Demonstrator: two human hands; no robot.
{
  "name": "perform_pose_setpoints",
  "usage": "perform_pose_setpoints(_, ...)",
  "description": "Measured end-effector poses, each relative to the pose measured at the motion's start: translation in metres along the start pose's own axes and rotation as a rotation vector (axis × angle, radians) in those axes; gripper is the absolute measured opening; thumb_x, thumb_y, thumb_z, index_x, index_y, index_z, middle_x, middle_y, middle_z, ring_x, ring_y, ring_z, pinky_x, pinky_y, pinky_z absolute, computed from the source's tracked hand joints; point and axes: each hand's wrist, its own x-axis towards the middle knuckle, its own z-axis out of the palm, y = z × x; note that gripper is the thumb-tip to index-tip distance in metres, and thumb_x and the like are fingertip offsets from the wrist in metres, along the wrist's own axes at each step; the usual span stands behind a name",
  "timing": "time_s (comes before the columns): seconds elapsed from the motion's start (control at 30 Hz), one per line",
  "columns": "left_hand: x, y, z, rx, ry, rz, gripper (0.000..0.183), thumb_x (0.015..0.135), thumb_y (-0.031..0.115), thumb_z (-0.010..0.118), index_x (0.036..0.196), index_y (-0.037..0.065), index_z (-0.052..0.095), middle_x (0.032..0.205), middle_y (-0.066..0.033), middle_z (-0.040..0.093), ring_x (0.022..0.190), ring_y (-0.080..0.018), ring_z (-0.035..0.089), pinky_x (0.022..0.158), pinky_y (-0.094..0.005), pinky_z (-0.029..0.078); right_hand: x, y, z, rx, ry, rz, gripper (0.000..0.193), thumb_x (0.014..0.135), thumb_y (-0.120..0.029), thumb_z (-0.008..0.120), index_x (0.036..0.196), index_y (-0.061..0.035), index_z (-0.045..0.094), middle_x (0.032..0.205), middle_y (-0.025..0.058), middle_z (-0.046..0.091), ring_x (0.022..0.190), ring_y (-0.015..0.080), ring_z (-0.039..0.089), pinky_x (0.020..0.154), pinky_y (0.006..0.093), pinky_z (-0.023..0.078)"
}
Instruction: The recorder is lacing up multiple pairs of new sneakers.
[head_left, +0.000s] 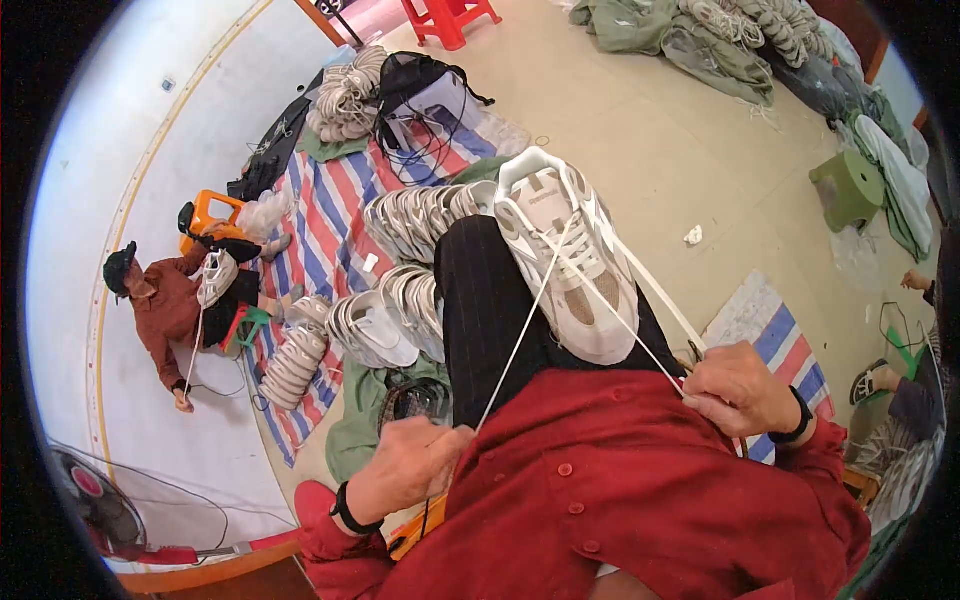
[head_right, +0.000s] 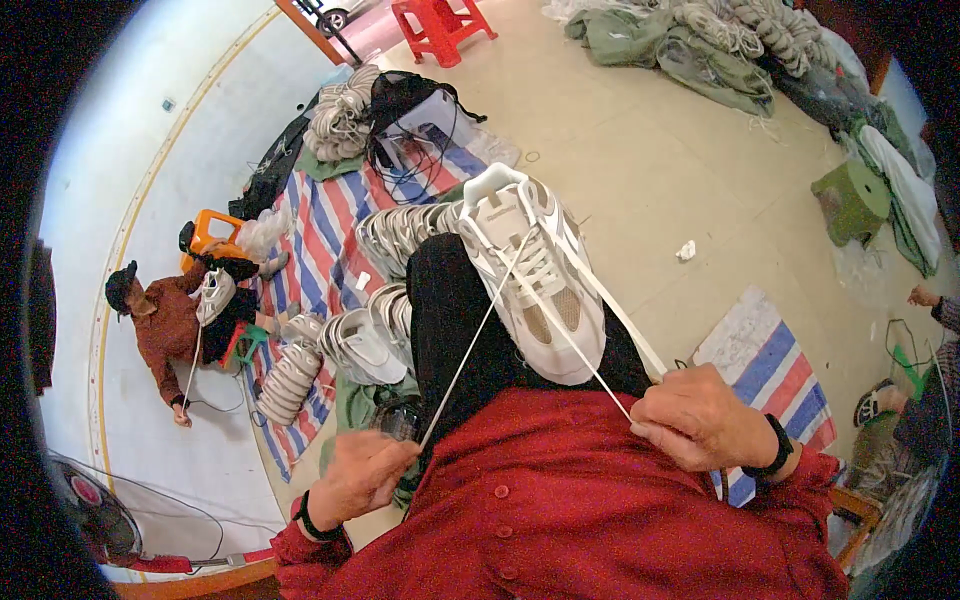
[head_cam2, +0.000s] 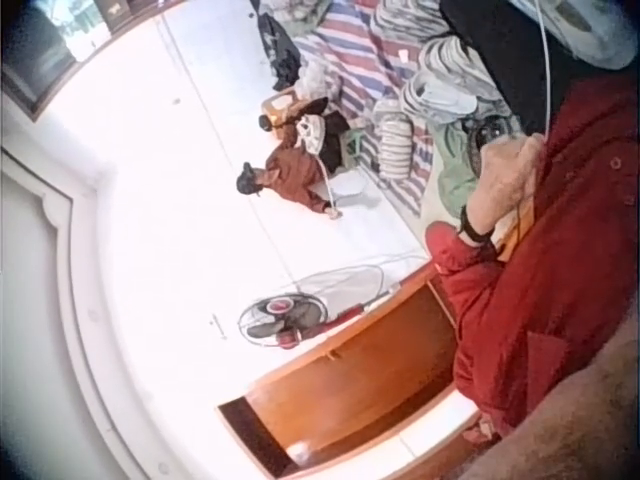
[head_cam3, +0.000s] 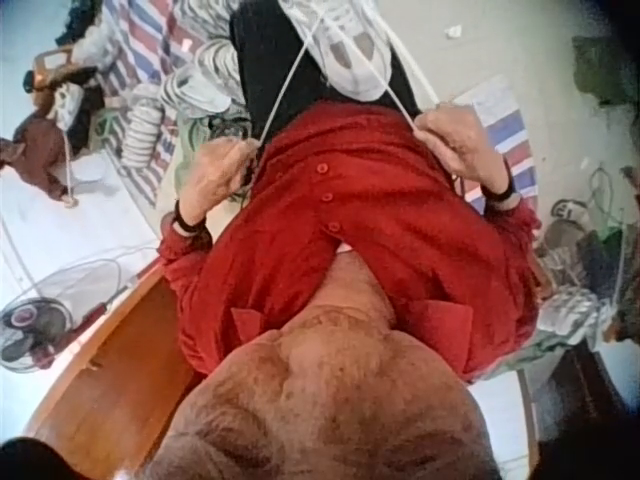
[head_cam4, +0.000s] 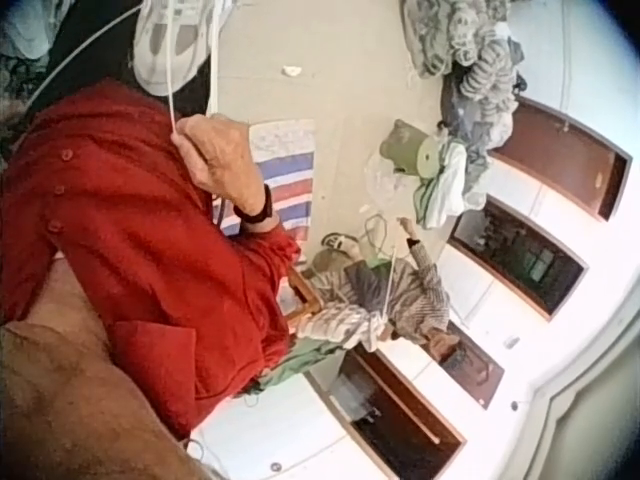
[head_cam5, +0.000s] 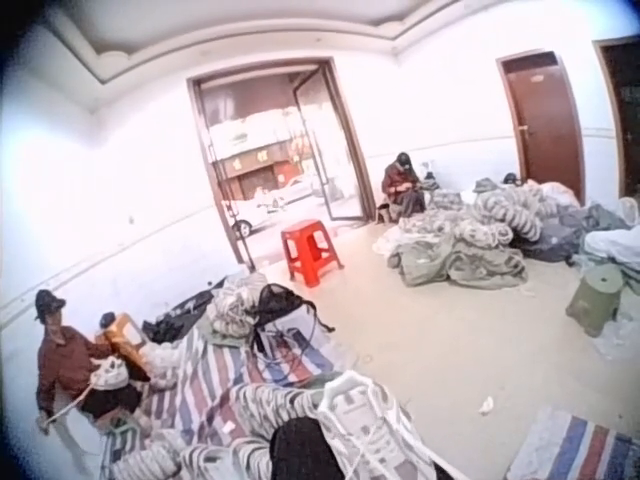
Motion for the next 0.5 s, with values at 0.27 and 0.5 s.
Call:
perform_pose_setpoints(0.27, -0.003, -0.057, 0.021, -0.096, 0.171, -0.245, 0.007, 0.089, 0.007, 0.058, 0.093, 0.002, 0.062, 0.069, -0.0153, 0.059, 0.062, -0.0335, 0.059, 0.058, -0.0385, 0.047, -0.021, -0.009, 0.006, 0.338, 0.023, 0.220, 0.005, 0.086, -0.009, 0.064, 0.086, -0.0041, 0.063, 0.071, 0.0112, 0.063, 0.060, 0.0256, 0.064, 0.051, 0.0310, 0.046)
perform_pose_setpoints(0.5, 0.033, -0.185, -0.036, 0.295, 0.524, -0.367, 0.017, 0.083, 0.008, 0.058, 0.097, 0.001, 0.065, 0.088, -0.0186, 0.065, 0.085, -0.0359, 0.062, 0.076, -0.0417, 0.049, 0.047, 0.029, -0.072, 0.023, 0.594, 0.435, 0.017, 0.090, -0.018, 0.058, 0.089, -0.0017, 0.062, 0.068, -0.0025, 0.054, 0.063, 0.0082, 0.049, 0.056, 0.0252, 0.039)
